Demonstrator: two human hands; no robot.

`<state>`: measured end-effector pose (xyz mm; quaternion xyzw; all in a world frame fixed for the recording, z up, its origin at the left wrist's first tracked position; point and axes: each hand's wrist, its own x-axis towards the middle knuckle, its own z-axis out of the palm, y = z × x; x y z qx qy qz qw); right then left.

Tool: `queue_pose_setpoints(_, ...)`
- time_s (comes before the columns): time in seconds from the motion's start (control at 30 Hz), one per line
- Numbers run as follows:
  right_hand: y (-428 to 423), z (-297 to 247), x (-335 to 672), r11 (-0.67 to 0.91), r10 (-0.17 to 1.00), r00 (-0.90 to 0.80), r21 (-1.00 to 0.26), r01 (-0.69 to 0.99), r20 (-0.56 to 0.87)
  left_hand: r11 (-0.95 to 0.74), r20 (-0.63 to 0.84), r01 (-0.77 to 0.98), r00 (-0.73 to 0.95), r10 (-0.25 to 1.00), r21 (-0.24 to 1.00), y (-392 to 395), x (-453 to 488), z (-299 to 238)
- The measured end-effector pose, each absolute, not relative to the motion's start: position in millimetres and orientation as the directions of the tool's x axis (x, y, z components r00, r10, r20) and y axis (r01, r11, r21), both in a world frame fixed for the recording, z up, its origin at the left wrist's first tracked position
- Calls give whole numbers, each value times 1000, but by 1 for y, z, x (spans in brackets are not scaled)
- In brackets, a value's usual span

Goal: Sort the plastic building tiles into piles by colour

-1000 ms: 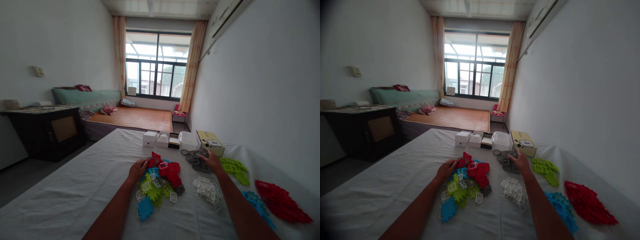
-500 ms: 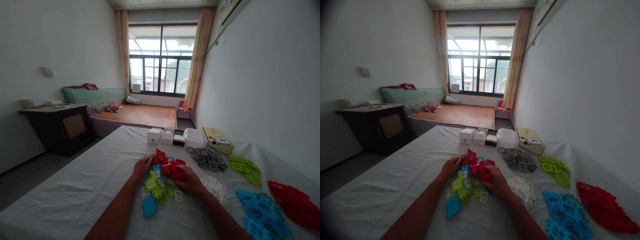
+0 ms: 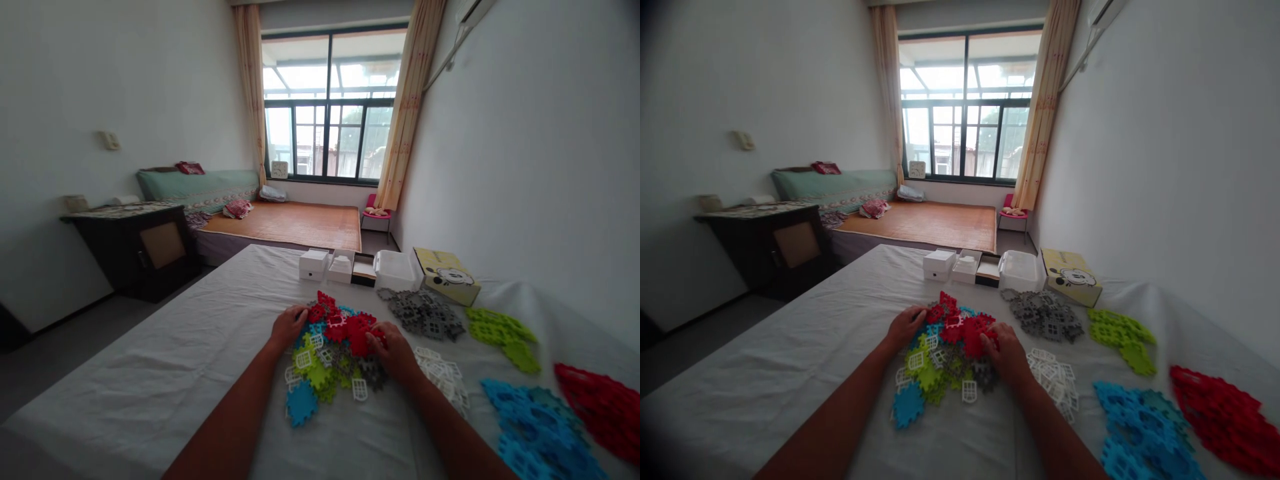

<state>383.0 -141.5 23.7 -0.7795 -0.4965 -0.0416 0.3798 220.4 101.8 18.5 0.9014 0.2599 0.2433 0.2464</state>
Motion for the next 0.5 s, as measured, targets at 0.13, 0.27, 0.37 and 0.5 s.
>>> queue_pose_setpoints(0.13, -142, 21, 387, -286, 704, 540, -513, 810, 461, -734, 306, 358, 738, 601, 577, 101, 220, 18)
queue_pose_setpoints(0.27, -149, 38, 383, -268, 676, 585, -591, 761, 448, -743, 319, 341, 744, 588, 576, 103, 220, 18)
queue_pose_setpoints(0.37, -166, 64, 371, -217, 746, 516, -578, 787, 422, -749, 316, 318, 759, 569, 582, 106, 221, 18)
queue_pose_setpoints(0.5, -211, 87, 373, -296, 735, 552, -547, 783, 393, -738, 298, 304, 772, 561, 602, 111, 221, 17)
